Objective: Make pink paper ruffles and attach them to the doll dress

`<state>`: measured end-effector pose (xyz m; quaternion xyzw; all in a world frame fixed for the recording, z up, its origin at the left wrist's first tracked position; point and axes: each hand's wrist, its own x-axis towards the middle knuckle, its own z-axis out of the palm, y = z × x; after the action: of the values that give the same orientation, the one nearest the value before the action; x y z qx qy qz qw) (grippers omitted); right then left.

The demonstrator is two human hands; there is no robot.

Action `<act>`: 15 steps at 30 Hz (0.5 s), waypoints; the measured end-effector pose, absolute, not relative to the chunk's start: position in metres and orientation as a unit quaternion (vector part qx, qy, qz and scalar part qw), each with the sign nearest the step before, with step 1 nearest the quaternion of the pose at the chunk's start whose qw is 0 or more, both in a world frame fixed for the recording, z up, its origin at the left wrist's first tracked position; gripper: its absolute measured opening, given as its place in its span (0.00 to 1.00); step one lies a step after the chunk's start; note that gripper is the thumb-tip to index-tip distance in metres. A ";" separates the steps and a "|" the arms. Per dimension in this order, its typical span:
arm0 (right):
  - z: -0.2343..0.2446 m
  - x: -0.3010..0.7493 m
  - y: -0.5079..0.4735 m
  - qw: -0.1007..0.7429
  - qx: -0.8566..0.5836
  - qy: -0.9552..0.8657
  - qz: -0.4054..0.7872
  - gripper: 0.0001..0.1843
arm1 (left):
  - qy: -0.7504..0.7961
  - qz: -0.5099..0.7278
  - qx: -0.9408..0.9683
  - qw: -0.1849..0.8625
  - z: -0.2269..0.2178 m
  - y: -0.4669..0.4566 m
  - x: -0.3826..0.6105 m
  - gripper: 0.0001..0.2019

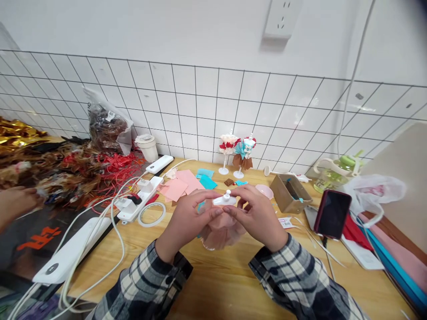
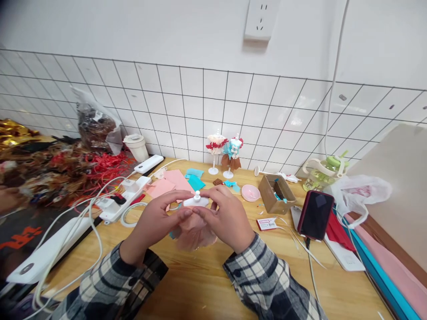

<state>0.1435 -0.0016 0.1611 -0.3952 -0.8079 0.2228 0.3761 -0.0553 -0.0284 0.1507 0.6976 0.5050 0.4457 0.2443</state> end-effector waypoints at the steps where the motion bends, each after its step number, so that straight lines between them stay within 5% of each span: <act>1: 0.159 0.146 -0.003 0.386 -0.395 -0.799 0.238 0.20 | 0.519 0.438 0.693 0.241 0.152 -0.028 -0.056 0.15; 4: 0.147 0.155 -0.010 0.404 -0.420 -0.769 0.265 0.28 | 0.539 0.434 0.676 0.253 0.152 -0.027 -0.059 0.15; 8: 0.133 0.164 -0.023 0.423 -0.446 -0.728 0.304 0.12 | 0.525 0.467 0.656 0.277 0.144 -0.025 -0.060 0.15; 15: 0.142 0.172 -0.034 0.417 -0.430 -0.731 0.328 0.15 | 0.495 0.490 0.618 0.364 0.136 -0.025 -0.062 0.17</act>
<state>0.1716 -0.0339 0.1421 -0.4296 -0.7307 0.3280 0.4172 -0.0623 -0.0254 0.1359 0.6184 0.4949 0.4898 0.3642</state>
